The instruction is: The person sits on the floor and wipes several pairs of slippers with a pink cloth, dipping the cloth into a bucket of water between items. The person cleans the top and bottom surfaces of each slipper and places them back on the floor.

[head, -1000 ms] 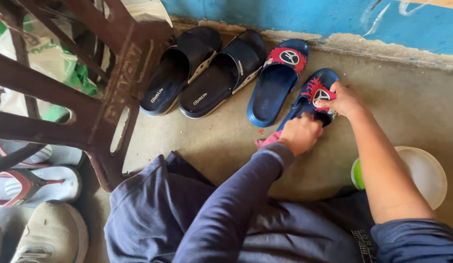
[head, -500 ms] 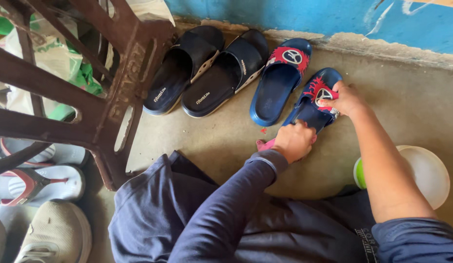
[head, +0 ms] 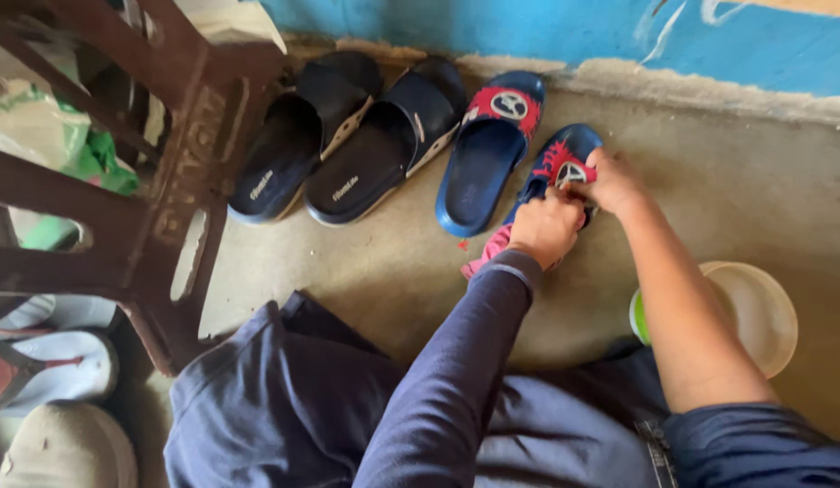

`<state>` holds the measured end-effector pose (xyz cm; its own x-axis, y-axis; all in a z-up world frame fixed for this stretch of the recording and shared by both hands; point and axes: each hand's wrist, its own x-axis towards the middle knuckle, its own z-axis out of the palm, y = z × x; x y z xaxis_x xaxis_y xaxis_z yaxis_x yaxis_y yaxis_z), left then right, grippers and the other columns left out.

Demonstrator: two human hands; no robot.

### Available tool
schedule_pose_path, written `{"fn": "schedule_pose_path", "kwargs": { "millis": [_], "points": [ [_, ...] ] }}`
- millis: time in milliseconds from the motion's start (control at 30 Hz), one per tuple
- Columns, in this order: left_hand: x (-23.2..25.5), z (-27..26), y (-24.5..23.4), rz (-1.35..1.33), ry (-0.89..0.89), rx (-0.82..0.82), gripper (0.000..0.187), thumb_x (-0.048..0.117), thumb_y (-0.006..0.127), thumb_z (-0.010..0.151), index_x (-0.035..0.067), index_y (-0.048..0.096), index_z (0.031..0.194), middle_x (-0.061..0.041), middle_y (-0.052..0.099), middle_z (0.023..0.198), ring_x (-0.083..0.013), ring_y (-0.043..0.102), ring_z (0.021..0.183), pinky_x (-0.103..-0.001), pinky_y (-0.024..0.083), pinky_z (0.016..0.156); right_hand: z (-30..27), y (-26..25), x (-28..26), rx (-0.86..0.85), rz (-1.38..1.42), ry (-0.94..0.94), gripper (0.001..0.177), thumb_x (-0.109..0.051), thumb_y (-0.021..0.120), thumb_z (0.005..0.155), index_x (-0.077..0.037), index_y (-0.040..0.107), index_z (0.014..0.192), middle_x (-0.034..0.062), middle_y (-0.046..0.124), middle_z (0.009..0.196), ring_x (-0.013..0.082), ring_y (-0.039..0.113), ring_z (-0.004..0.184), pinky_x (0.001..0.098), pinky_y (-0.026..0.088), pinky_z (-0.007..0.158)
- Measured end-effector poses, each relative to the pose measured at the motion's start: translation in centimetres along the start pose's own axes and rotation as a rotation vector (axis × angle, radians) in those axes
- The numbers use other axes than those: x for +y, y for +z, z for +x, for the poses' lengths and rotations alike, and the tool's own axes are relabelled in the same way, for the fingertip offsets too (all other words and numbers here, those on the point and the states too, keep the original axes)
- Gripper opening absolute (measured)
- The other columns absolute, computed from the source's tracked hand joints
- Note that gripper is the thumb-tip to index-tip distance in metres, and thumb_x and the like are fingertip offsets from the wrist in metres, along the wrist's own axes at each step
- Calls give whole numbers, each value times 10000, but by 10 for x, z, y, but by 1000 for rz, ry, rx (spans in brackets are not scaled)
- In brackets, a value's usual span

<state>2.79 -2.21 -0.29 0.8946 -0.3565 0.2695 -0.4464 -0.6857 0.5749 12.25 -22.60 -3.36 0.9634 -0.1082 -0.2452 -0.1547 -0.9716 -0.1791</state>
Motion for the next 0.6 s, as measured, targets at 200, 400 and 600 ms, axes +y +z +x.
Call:
{"fn": "schedule_pose_path", "kwargs": {
  "millis": [200,400,600],
  "points": [
    [-2,-16,-22,-40,3,-24,195,252,730,781,161,706,952,-169,665,1006,-335,730,757,-470,588,643,-2,-2,-8,-48,79,-3,871,-555,917,666,-73,593,1315,280,586,1285,440,625,1157,509,525,953],
    [-15,-73,-55,-90,70,-104,172,290,746,848,173,691,962,-155,676,1084,-342,722,812,-480,584,718,-13,-13,-18,-81,120,85,872,-561,893,664,-87,592,1330,262,542,1347,431,639,1128,516,563,902],
    [-21,-105,-88,-91,44,-188,256,288,778,737,181,698,955,-193,651,1067,-368,713,816,-503,577,681,-12,-2,-13,-5,37,-3,819,-576,902,707,-88,620,1302,267,562,1327,430,583,1206,498,486,1007]
  ]
}}
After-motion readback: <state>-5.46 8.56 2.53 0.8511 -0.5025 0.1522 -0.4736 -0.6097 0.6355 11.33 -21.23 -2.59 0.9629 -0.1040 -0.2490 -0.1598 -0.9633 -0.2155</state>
